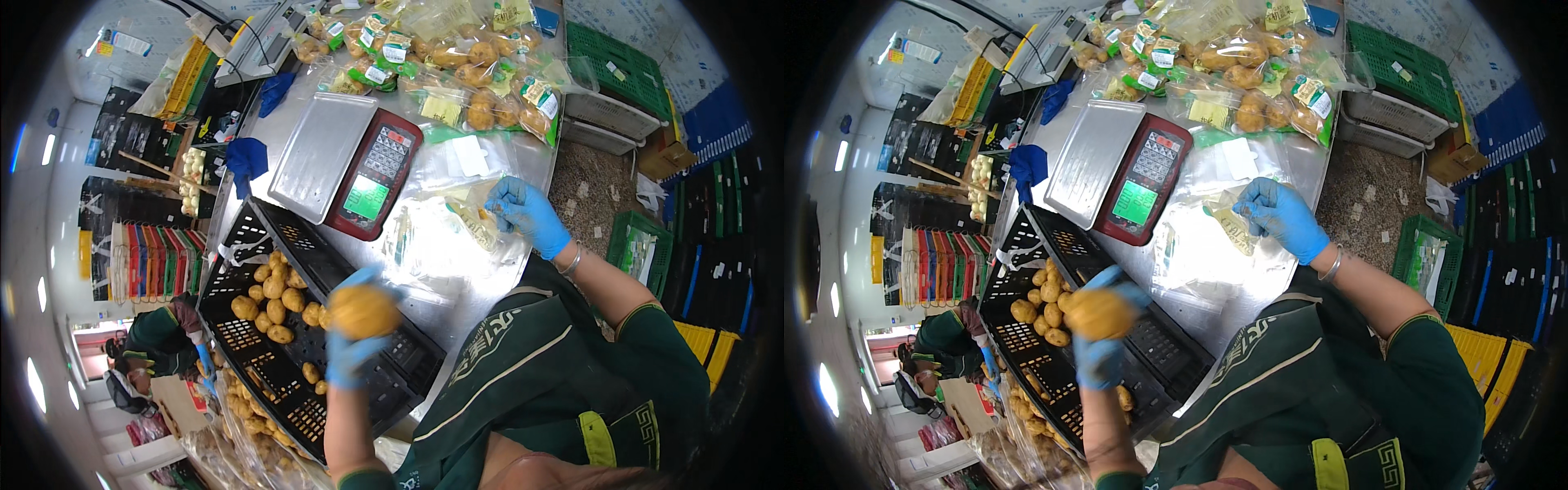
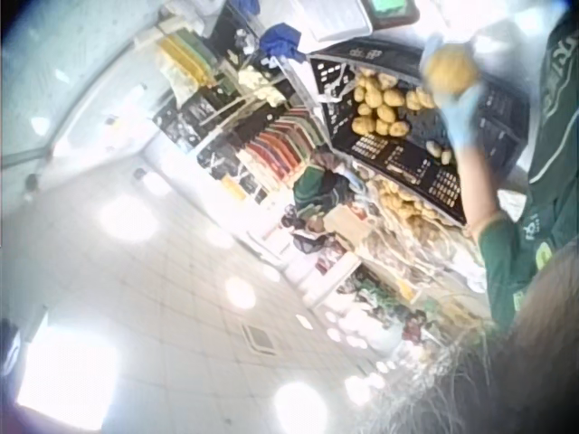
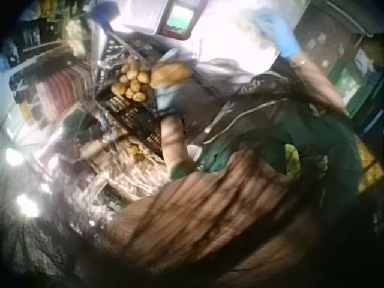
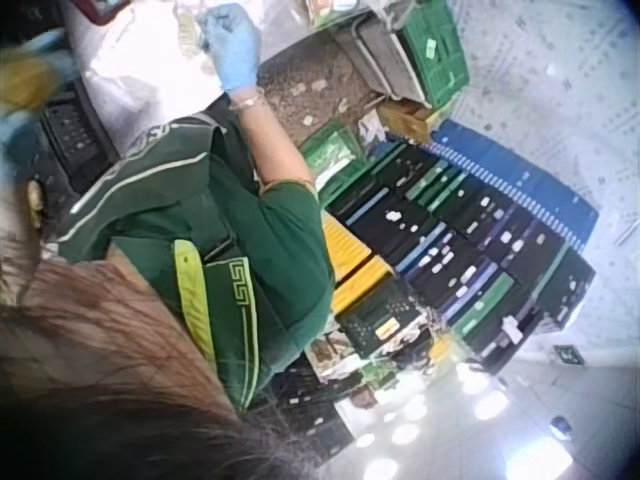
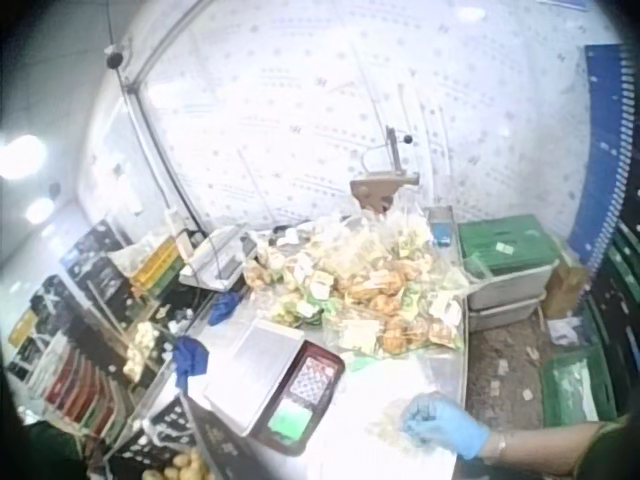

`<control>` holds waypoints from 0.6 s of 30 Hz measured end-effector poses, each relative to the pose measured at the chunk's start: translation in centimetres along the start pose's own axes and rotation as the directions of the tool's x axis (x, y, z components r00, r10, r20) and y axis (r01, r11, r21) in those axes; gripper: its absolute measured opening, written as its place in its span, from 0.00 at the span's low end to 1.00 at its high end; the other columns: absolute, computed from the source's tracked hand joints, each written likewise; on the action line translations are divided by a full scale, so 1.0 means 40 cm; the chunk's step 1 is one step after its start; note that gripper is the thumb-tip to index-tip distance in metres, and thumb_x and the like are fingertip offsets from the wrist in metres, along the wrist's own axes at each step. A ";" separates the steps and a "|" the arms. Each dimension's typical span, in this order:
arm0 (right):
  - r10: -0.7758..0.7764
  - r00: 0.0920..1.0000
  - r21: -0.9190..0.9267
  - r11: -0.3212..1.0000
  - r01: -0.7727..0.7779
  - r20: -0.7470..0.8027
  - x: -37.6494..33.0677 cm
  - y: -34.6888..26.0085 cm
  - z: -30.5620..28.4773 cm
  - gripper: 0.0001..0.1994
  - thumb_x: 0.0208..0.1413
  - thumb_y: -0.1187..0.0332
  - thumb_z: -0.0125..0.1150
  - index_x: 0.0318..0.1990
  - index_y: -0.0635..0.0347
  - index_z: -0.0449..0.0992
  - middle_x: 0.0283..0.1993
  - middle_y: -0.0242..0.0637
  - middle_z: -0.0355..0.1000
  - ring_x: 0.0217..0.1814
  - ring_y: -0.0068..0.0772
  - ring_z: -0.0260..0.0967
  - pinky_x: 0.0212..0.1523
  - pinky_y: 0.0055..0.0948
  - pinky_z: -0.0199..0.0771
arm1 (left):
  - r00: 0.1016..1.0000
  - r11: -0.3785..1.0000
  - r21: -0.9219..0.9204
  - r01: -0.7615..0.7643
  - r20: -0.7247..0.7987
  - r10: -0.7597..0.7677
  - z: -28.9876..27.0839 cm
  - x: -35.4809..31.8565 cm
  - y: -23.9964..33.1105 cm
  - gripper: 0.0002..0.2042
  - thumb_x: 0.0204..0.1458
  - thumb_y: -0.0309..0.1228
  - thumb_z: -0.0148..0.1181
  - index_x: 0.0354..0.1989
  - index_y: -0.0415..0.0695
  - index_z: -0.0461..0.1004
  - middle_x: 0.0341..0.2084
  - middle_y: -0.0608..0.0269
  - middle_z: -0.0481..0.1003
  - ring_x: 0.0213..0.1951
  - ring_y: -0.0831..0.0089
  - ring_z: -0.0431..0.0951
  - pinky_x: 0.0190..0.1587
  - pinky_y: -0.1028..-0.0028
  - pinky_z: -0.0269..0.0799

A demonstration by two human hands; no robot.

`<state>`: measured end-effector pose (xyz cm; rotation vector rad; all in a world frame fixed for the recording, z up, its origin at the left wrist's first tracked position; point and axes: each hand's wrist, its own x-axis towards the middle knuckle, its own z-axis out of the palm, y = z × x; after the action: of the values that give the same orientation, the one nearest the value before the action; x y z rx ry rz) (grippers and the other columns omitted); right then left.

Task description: The person places potatoes from a crate into plastic bags, weighs the bags on a scale, and sets the filled bags aside.

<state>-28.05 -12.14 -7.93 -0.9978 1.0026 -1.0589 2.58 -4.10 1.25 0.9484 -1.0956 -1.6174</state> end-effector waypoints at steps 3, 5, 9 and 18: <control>-0.062 0.996 0.117 0.991 0.069 -0.057 -0.016 -0.047 0.044 0.06 0.59 0.69 0.60 0.35 0.59 0.70 0.24 0.25 0.66 0.20 0.14 0.62 0.19 0.16 0.62 | 0.972 0.983 0.012 0.183 0.149 -0.183 0.158 0.189 -0.089 0.35 0.44 0.33 0.70 0.61 0.40 0.59 0.55 0.57 0.68 0.58 0.66 0.69 0.56 0.68 0.67; -0.111 0.990 0.077 0.990 0.117 -0.082 0.008 -0.085 0.033 0.05 0.60 0.69 0.58 0.34 0.59 0.69 0.24 0.26 0.67 0.19 0.14 0.62 0.17 0.16 0.61 | 0.988 0.545 0.838 0.045 0.045 -0.150 0.180 0.299 -0.192 0.32 0.54 0.50 0.56 0.58 0.35 0.64 0.46 0.46 0.75 0.48 0.56 0.77 0.48 0.65 0.72; -0.126 0.968 0.102 0.983 0.151 -0.219 0.075 -0.134 -0.092 0.04 0.60 0.69 0.57 0.36 0.60 0.72 0.25 0.29 0.69 0.20 0.17 0.64 0.21 0.18 0.65 | 0.960 -0.075 0.997 0.028 -0.047 -0.276 0.320 0.394 -0.033 0.29 0.56 0.50 0.53 0.58 0.40 0.67 0.38 0.42 0.76 0.41 0.50 0.78 0.45 0.60 0.73; -0.493 0.733 -0.274 0.870 0.410 -0.469 0.360 -0.126 -0.508 0.17 0.57 0.69 0.60 0.52 0.68 0.70 0.51 0.45 0.72 0.52 0.32 0.71 0.54 0.27 0.72 | 0.919 0.235 0.944 -0.233 0.135 0.370 0.057 0.205 0.103 0.17 0.52 0.28 0.61 0.52 0.45 0.74 0.40 0.55 0.77 0.43 0.57 0.76 0.49 0.65 0.69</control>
<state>-45.94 -30.08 -10.06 -1.1379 1.3360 -1.7578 -0.62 -12.14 5.08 1.4113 -2.0913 -0.3789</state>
